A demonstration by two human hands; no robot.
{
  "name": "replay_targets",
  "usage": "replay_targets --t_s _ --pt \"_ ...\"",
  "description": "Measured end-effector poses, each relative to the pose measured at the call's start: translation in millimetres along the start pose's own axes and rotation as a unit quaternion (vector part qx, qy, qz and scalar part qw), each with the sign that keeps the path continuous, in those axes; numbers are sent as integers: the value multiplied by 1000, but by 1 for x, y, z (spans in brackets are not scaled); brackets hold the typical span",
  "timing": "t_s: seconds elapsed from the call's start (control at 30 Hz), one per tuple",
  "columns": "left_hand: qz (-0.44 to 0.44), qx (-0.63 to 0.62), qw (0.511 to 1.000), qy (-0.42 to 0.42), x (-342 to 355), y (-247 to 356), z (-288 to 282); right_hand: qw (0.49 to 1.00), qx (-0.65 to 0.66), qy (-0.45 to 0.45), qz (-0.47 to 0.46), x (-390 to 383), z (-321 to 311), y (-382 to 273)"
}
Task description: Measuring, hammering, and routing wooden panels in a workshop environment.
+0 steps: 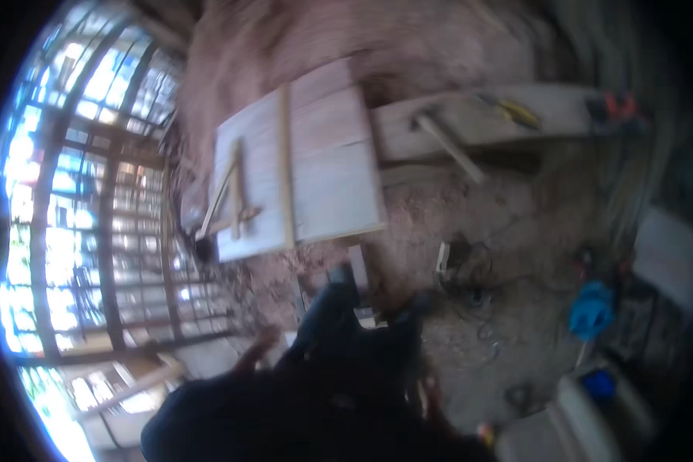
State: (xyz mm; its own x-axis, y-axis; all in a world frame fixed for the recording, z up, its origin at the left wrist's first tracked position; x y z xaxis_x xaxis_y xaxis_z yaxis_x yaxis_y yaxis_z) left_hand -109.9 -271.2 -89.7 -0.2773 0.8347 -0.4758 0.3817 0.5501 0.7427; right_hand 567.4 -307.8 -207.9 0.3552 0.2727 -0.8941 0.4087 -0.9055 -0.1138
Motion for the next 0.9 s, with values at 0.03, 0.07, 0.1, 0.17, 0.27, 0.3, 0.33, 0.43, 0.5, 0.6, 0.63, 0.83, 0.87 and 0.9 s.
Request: replay_targets --t_s 0.03,0.07,0.1,0.17,0.27,0.3,0.33,0.43,0.5,0.6,0.63,0.83,0.87,0.9 --pt "-300 -79 950 -30 -34 -13 24 998 -39 29 -43 8 -23 -27" --pt "-215 21 973 -82 -64 -38 13 995 -66 24 -66 -4 -30 -56" --pt "-224 -3 972 -71 -76 -50 13 990 -100 26 -92 -11 -32 -85" --pt "-204 -39 978 -1 -97 -71 14 976 -164 30 -137 -35 -17 -137" --pt "-185 -49 978 79 -113 -73 -1 958 -231 19 -167 -78 37 -186" --pt "-178 -57 977 107 -122 -79 -1 950 -256 18 -179 -88 52 -198" --pt "-171 -60 974 135 -128 -75 -3 941 -278 13 -191 -91 66 -209" --pt "-157 11 970 185 -95 -65 -33 914 -335 4 -228 -97 95 -250" --pt "-138 -8 977 165 -20 -88 -49 922 -285 44 -260 10 101 -166" --pt "-196 -91 942 258 34 -27 -104 906 -234 111 -334 -30 96 -253" --pt "-138 -99 943 287 46 -32 -119 951 -83 70 -290 -45 95 -270" --pt "-217 -150 907 327 32 -16 -139 930 49 60 -360 -117 67 -380" --pt "-229 -143 888 371 27 -23 -129 932 27 60 -356 -129 63 -397" --pt "-240 -137 869 412 22 -24 -118 926 7 67 -371 -138 61 -415"
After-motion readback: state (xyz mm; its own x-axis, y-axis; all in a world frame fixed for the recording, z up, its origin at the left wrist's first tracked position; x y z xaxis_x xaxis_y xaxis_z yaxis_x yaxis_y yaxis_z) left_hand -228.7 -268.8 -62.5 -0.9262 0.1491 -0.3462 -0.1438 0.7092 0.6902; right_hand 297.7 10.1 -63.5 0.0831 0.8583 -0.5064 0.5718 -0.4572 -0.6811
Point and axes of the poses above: each hand's wrist, its own x-axis towards the middle knuckle, its own z-axis out of the palm, y = z × x, the point moved 4 cm from there along x, towards the middle knuckle, and after that the axes turned 13 degrees about z, right-handed, at the moved point
